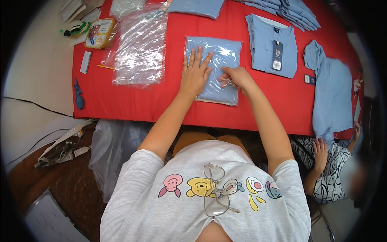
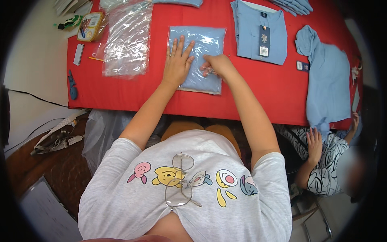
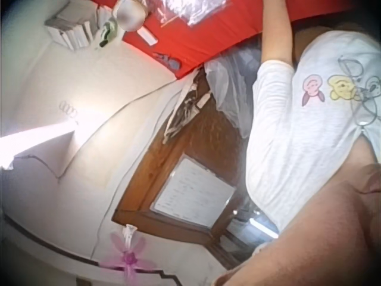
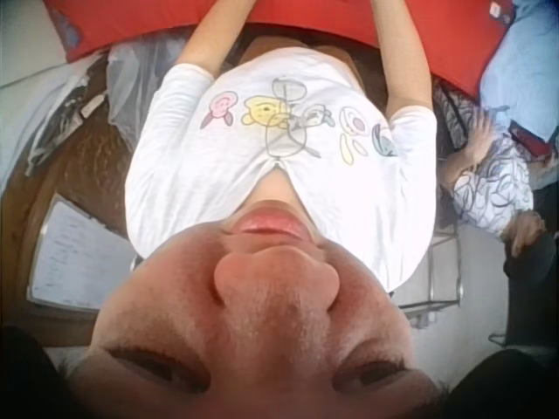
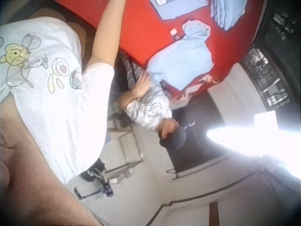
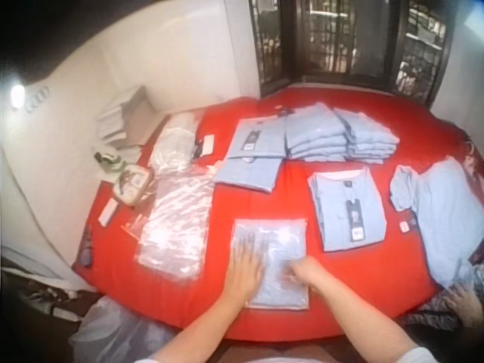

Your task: The person packages folded blue garments into clear plastic bags by hand, smooths them down, and writes in a small notepad using a pencil.

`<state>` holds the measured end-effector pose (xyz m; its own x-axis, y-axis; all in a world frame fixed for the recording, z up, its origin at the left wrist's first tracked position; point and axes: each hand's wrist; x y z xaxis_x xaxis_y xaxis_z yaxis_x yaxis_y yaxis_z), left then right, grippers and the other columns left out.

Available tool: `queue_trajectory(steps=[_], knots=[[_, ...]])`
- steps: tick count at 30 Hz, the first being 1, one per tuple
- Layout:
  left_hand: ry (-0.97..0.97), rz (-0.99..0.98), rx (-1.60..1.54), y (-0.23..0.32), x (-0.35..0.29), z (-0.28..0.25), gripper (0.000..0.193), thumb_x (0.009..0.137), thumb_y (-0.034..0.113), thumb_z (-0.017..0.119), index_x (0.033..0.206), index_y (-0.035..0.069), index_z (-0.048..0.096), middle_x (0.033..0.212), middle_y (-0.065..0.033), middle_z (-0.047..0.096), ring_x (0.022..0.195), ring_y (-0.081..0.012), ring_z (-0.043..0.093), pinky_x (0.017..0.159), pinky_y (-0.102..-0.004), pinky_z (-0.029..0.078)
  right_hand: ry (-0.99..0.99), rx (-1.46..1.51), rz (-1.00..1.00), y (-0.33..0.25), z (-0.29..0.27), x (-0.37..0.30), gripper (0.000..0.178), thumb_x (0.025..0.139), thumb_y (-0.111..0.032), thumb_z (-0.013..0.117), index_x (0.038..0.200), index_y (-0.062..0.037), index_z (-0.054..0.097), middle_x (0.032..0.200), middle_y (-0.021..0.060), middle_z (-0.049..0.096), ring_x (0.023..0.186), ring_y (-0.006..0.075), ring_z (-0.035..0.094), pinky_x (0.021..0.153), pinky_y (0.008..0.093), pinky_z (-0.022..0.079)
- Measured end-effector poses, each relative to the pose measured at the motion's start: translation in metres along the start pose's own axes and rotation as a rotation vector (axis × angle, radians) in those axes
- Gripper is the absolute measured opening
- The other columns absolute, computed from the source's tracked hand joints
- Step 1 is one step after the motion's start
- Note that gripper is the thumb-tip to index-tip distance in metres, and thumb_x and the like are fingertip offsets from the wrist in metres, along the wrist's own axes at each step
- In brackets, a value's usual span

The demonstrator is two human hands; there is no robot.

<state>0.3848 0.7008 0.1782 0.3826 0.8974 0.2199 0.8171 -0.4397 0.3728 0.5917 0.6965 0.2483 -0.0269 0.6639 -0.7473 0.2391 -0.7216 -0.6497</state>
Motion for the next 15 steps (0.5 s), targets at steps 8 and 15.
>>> queue_trajectory(steps=[8, 15], knots=[[0.041, 0.015, -0.007, -0.003, 0.000, -0.001, 0.056, 0.112, 0.039, 0.051, 0.167, 0.031, 0.042, 0.178, -0.0137, 0.027, 0.161, -0.0394, 0.029, 0.130, -0.0613, 0.023, -0.218, -0.201, -0.161, -0.008, -0.002, 0.024, 0.019, 0.092, -0.017, 0.080, 0.088, 0.0012, 0.078, 0.077, 0.0086, 0.075, 0.070, 0.0112, 0.067, 0.066, 0.0258, 0.050], [0.049, 0.000, -0.055, -0.004, -0.002, 0.001, 0.056, 0.112, 0.038, 0.051, 0.166, 0.031, 0.043, 0.177, -0.0138, 0.028, 0.161, -0.0379, 0.030, 0.130, -0.0606, 0.023, 0.112, -0.903, -0.781, -0.002, 0.005, -0.003, 0.021, 0.101, -0.021, 0.071, 0.106, -0.0015, 0.075, 0.096, 0.0169, 0.077, 0.080, 0.0325, 0.073, 0.074, 0.0405, 0.056]])
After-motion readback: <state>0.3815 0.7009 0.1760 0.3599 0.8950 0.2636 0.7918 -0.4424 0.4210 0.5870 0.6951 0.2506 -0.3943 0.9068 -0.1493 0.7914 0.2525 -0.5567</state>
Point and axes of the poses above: each hand's wrist, its own x-axis towards the middle knuckle, its own z-axis out of the palm, y = z × x
